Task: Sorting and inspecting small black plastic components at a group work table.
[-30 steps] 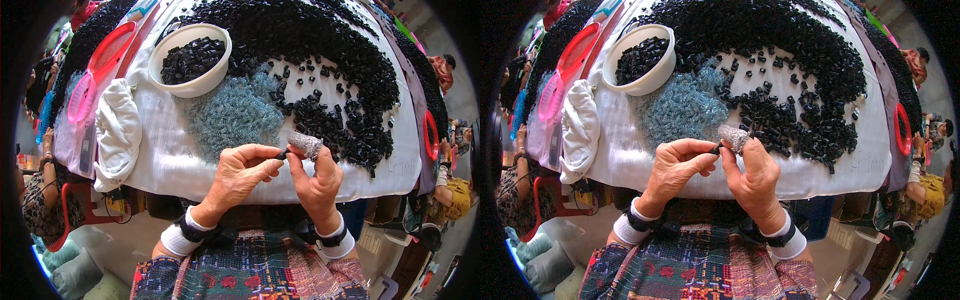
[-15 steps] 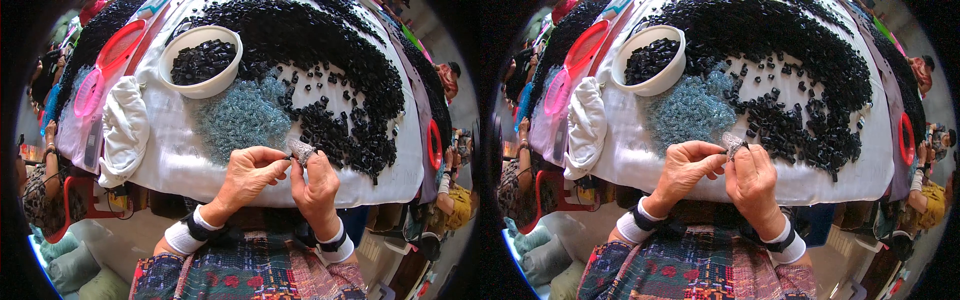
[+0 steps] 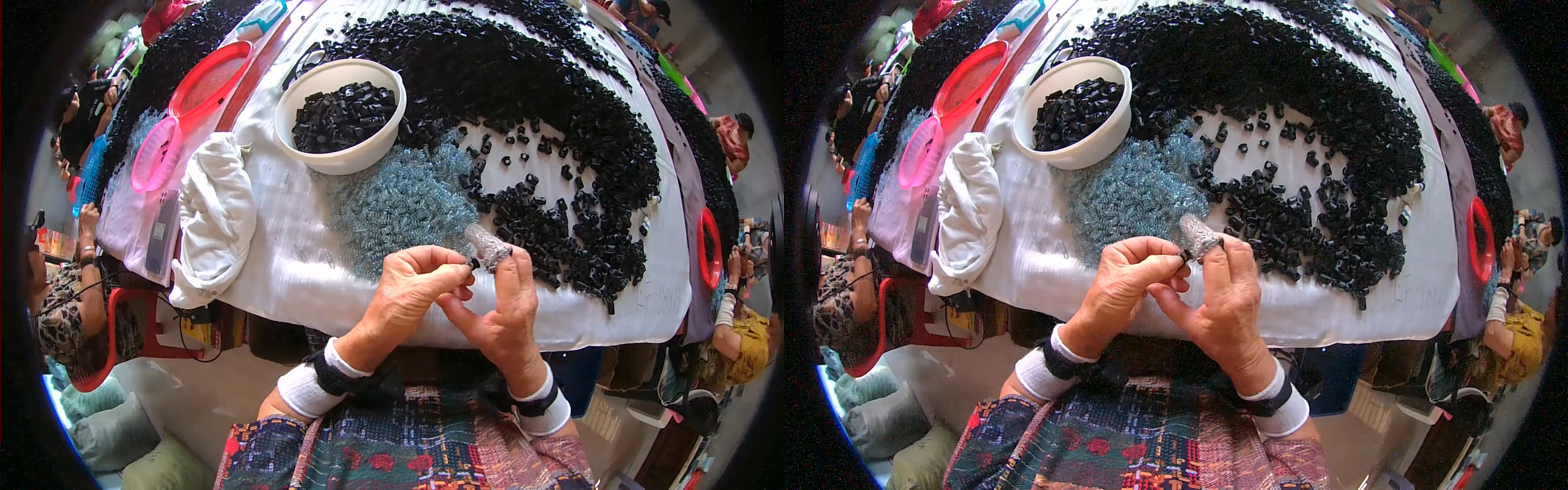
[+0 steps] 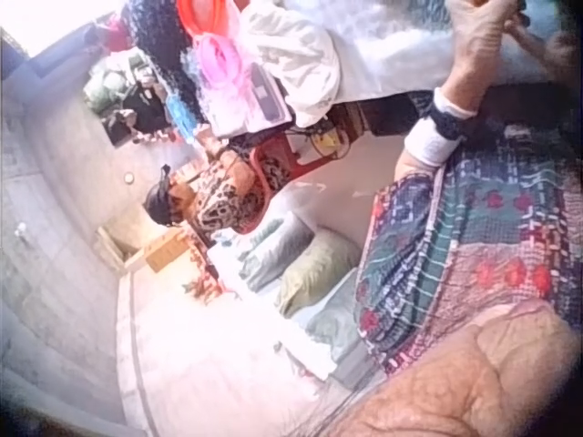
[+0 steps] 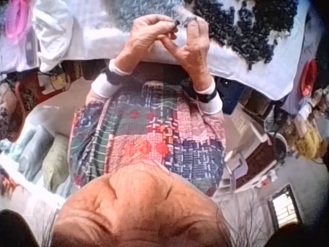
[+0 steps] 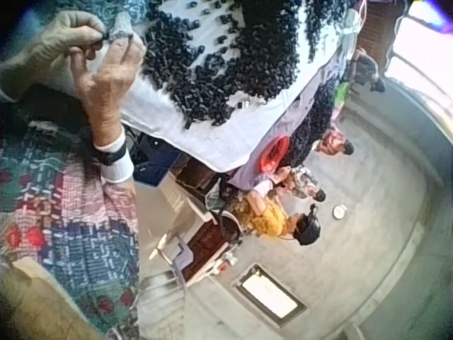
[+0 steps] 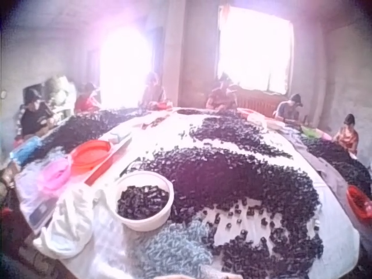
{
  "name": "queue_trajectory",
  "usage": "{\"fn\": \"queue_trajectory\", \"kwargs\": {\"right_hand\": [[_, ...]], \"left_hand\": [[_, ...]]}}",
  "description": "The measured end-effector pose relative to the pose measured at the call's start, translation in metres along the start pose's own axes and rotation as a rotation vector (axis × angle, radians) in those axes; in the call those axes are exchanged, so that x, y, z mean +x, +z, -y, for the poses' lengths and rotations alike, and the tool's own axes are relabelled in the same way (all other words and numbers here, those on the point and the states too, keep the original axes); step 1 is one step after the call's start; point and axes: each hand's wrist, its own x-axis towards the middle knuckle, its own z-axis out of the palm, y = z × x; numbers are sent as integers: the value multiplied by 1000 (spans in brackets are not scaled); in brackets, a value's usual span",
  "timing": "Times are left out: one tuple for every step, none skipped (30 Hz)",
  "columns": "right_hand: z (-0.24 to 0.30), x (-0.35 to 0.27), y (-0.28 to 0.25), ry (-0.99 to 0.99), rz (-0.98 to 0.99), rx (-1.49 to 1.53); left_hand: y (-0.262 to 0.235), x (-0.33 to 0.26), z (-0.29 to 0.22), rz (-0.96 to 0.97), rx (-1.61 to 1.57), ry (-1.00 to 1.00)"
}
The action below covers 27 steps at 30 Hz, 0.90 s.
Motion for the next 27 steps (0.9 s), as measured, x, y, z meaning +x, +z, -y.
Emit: {"fn": "queue_trajectory", "kwargs": {"right_hand": [[0,-2,2,-5,-3,2],[-1,-5,4,-11,0,-10],[-3,-6,7,-18,3,-22],[-3,-6,11,-58,-39,-16],[-3,-5,13,-63,-40,-10],[-2,-6,13,-54,-59,-29],[-1,-8,14,-44,-78,-45],[-1,-10,14,-52,-75,-62],[-1,-10,14,-54,-74,-55],[-1,-9,12,-71,-66,-64],[-1,-9,11,-86,-56,-73],[-1,-10,11,-83,-56,-69],[-1,-10,10,-83,-51,-66],[0,-9,10,-75,-50,-56],[0,-9,10,-66,-48,-47],[0,-10,10,-64,-43,-48],[-1,-11,11,-68,-56,-58],[-2,-13,11,-73,-68,-69],[-2,-12,12,-72,-63,-67],[-2,-12,13,-74,-68,-71],[-2,-12,13,-76,-72,-73],[-1,-11,13,-75,-66,-73],[0,-10,12,-71,-64,-72],[1,-10,12,-67,-63,-70],[0,-11,12,-65,-54,-67],[0,-11,12,-81,-63,-89],[-1,-11,12,-97,-72,-111]], "left_hand": [[0,-1,0,-3,-11,1],[-1,-1,1,-6,-23,2],[-1,-1,1,-7,-20,9],[-1,-1,1,-9,-24,3],[-1,-1,2,-11,-28,-3],[-2,-1,4,-1,-50,0],[-2,-1,5,-7,-47,5],[-2,-2,6,8,-44,18],[-3,-3,6,23,-41,30],[-3,-3,5,31,-25,23],[-3,-4,4,26,-26,24],[-3,-4,4,22,4,15],[-3,-4,4,19,32,4],[-3,-4,4,15,29,2],[-4,-3,4,18,26,8],[-3,-3,4,24,22,12],[-3,-3,4,22,17,9],[-3,-3,4,25,38,12],[-4,-2,4,26,60,17],[-4,-2,4,22,56,15],[-3,-2,4,18,52,18],[-3,-2,4,16,48,20],[-2,-2,4,12,44,16],[-2,-2,5,-1,26,18],[-1,-2,6,-17,8,18],[-2,-1,6,-24,3,14],[-2,-1,7,-23,24,10]]}}
